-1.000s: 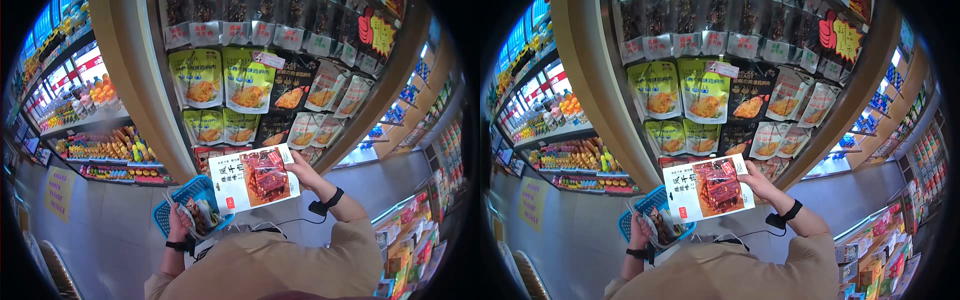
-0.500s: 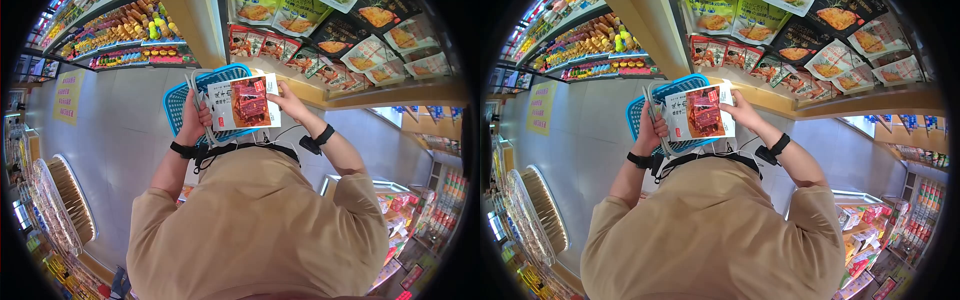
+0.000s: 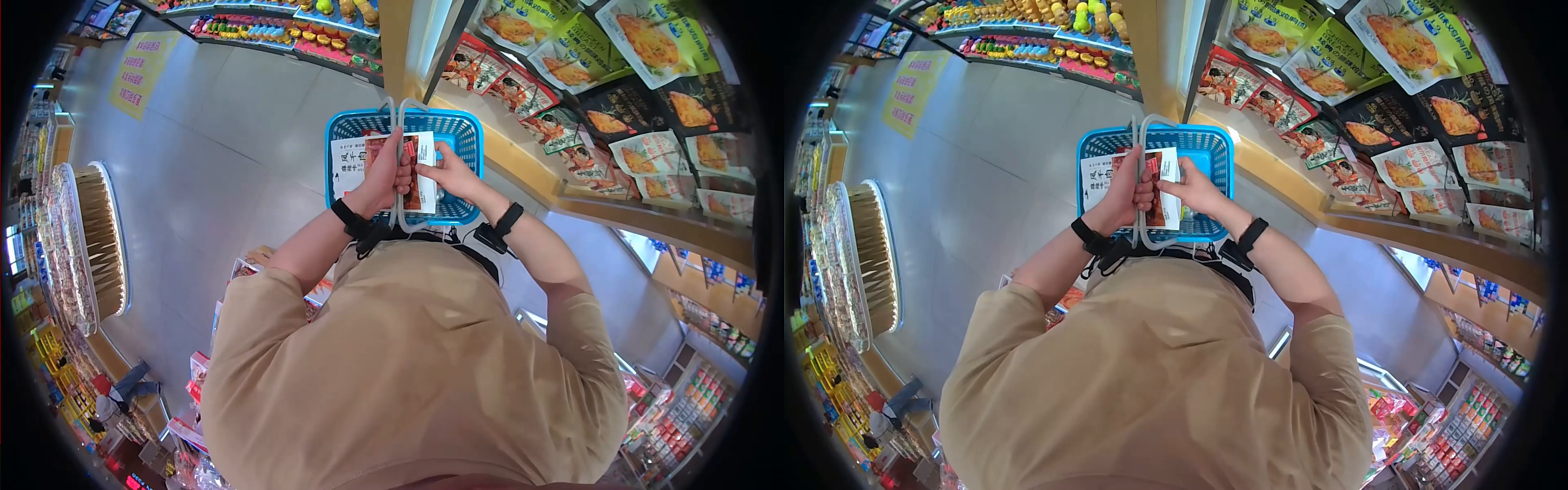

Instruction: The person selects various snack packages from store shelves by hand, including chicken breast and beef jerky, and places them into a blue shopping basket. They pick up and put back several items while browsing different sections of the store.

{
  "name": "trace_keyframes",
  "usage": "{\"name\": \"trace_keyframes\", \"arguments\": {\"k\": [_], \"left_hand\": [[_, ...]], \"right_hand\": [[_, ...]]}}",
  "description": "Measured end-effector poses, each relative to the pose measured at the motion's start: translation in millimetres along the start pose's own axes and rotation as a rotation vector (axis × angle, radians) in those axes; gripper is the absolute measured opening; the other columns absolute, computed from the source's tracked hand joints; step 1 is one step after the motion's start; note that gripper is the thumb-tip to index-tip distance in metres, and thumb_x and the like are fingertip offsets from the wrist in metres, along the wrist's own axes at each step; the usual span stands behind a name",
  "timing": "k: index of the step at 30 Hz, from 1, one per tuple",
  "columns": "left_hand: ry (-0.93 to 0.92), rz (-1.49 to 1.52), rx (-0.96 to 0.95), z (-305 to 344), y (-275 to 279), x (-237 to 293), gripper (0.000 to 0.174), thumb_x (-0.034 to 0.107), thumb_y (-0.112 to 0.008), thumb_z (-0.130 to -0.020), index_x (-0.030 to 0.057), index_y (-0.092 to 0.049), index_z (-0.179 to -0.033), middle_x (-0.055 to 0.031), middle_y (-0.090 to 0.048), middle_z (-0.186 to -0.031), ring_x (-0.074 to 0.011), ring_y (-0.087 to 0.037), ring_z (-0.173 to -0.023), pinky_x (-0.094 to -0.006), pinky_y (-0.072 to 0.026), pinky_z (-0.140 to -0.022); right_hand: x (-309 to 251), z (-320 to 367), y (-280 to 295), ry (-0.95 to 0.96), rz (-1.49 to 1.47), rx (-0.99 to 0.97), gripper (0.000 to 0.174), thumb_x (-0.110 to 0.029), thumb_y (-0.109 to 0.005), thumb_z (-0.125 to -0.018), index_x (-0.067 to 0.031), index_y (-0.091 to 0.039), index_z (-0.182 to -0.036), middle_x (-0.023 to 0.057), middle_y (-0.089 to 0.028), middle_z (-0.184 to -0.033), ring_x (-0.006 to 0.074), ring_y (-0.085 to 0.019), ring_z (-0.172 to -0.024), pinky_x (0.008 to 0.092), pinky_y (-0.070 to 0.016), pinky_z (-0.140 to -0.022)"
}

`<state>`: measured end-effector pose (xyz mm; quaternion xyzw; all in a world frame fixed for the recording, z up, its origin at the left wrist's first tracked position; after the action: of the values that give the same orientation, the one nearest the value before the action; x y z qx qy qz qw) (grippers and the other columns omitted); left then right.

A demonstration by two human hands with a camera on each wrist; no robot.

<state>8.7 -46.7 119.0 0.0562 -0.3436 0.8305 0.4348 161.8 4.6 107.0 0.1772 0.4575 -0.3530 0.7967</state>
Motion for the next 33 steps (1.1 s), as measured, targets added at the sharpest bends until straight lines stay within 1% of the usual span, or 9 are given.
{"name": "trace_keyframes", "arguments": {"k": [3,7,10,14,18,22,23,27,33], "left_hand": [[0.024,0.030,-0.021,-2,4,-1,0.058,0.069,-0.047,-0.089,0.0181,-0.036,-0.064,0.0085,-0.025,-0.049,-0.0064,-0.022,-0.040,-0.0233,-0.0199,-0.040],[0.011,0.027,-0.015,-6,6,-5,0.057,0.069,-0.049,-0.089,0.0180,-0.037,-0.065,0.0087,-0.026,-0.050,-0.0071,-0.022,-0.041,-0.0236,-0.0211,-0.041],[0.015,0.021,-0.021,-8,6,-8,0.057,0.069,-0.050,-0.088,0.0184,-0.037,-0.065,0.0084,-0.025,-0.051,-0.0075,-0.022,-0.041,-0.0238,-0.0213,-0.041],[0.037,0.027,0.003,-10,8,-6,0.058,0.070,-0.051,-0.088,0.0192,-0.036,-0.063,0.0087,-0.022,-0.052,-0.0073,-0.020,-0.042,-0.0237,-0.0204,-0.041],[0.038,0.068,-0.012,-13,5,-4,0.058,0.068,-0.051,-0.088,0.0183,-0.037,-0.064,0.0094,-0.019,-0.052,-0.0068,-0.019,-0.042,-0.0232,-0.0200,-0.041],[0.032,0.060,0.021,-19,8,-2,0.057,0.067,-0.051,-0.089,0.0189,-0.037,-0.063,0.0092,-0.020,-0.052,-0.0066,-0.020,-0.042,-0.0240,-0.0205,-0.041],[0.032,0.068,0.021,-20,8,-2,0.056,0.067,-0.051,-0.089,0.0191,-0.037,-0.063,0.0092,-0.020,-0.052,-0.0065,-0.020,-0.042,-0.0241,-0.0205,-0.041],[0.022,0.095,0.029,-20,8,3,0.054,0.066,-0.050,-0.090,0.0198,-0.036,-0.064,0.0087,-0.021,-0.051,-0.0067,-0.020,-0.041,-0.0239,-0.0207,-0.041],[-0.009,0.100,0.083,-21,18,10,0.055,0.065,-0.052,-0.089,0.0202,-0.034,-0.063,0.0080,-0.021,-0.050,-0.0071,-0.022,-0.040,-0.0238,-0.0209,-0.039]], "right_hand": [[41,-11,19,0.092,0.258,0.200,0.056,-0.029,-0.073,-0.084,0.0034,-0.043,-0.119,0.0202,-0.069,-0.097,0.0267,-0.070,-0.084,0.0363,-0.0544,-0.071],[17,22,22,-0.026,0.541,0.332,0.057,-0.033,-0.076,-0.077,0.0048,-0.049,-0.110,0.0275,-0.068,-0.095,0.0389,-0.069,-0.087,0.0416,-0.0541,-0.075],[23,32,40,0.014,0.523,0.403,0.057,-0.033,-0.076,-0.077,0.0041,-0.049,-0.111,0.0244,-0.069,-0.092,0.0355,-0.070,-0.084,0.0411,-0.0540,-0.074],[7,59,71,-0.138,0.325,0.381,0.054,-0.032,-0.076,-0.079,0.0023,-0.051,-0.112,0.0128,-0.067,-0.084,0.0188,-0.067,-0.077,0.0335,-0.0525,-0.069],[20,79,105,0.102,0.358,0.552,0.057,-0.033,-0.076,-0.080,0.0011,-0.051,-0.117,0.0099,-0.067,-0.080,0.0184,-0.065,-0.069,0.0338,-0.0515,-0.063],[-25,101,96,0.038,0.666,0.670,0.058,-0.037,-0.074,-0.079,0.0003,-0.050,-0.117,0.0227,-0.066,-0.080,0.0343,-0.068,-0.074,0.0411,-0.0525,-0.069],[-30,100,92,0.073,0.781,0.693,0.058,-0.039,-0.071,-0.080,0.0004,-0.047,-0.115,0.0278,-0.065,-0.079,0.0439,-0.066,-0.077,0.0485,-0.0526,-0.068],[-33,74,75,-0.059,0.948,0.622,0.056,-0.041,-0.066,-0.083,-0.0010,-0.041,-0.112,0.0297,-0.066,-0.082,0.0488,-0.065,-0.080,0.0550,-0.0528,-0.069],[-3,12,40,-0.129,1.114,0.373,0.046,-0.034,-0.061,-0.088,-0.0020,-0.039,-0.113,0.0257,-0.068,-0.082,0.0432,-0.068,-0.079,0.0521,-0.0554,-0.069]]}}
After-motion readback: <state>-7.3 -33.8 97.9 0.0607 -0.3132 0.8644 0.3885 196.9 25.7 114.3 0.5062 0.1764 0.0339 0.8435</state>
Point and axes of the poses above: each hand's wrist, its own z-axis away from the middle knuckle, its own y-axis out of the back of the hand, x = y × z, the point moved 3 cm from there along -z, towards the middle knuckle
